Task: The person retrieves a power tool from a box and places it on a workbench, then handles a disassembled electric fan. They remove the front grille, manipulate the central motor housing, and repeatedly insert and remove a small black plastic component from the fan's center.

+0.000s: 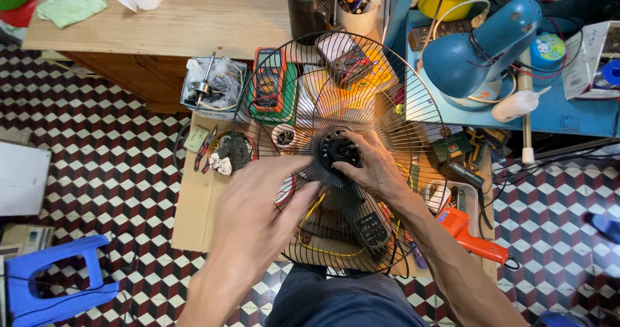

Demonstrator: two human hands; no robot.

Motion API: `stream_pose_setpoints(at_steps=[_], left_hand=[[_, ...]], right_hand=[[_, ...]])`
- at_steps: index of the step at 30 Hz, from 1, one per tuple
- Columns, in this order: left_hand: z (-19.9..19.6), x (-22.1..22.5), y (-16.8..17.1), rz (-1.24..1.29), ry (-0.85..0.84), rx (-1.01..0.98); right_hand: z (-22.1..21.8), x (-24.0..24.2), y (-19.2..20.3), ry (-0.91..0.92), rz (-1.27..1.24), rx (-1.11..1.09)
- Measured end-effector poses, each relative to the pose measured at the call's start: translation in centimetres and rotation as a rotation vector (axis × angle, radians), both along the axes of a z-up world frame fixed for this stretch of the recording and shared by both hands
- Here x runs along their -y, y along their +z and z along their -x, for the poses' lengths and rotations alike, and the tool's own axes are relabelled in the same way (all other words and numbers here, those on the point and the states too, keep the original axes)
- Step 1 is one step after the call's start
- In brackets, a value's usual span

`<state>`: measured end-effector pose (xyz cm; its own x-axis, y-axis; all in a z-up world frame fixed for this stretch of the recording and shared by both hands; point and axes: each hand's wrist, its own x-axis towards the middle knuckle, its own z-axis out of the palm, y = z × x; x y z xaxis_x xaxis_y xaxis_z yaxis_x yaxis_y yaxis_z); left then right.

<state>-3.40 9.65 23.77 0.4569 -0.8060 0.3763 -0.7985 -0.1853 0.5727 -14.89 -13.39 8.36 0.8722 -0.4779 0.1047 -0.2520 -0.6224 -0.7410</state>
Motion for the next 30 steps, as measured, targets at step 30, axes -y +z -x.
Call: stream_pose_setpoints(at_steps=[30], left_hand=[[-1.8,13.2,-15.7,-0.2,0.194,-0.181]], right_hand=[[1.6,1.7,-0.9,0.009,-0.079,0.163]])
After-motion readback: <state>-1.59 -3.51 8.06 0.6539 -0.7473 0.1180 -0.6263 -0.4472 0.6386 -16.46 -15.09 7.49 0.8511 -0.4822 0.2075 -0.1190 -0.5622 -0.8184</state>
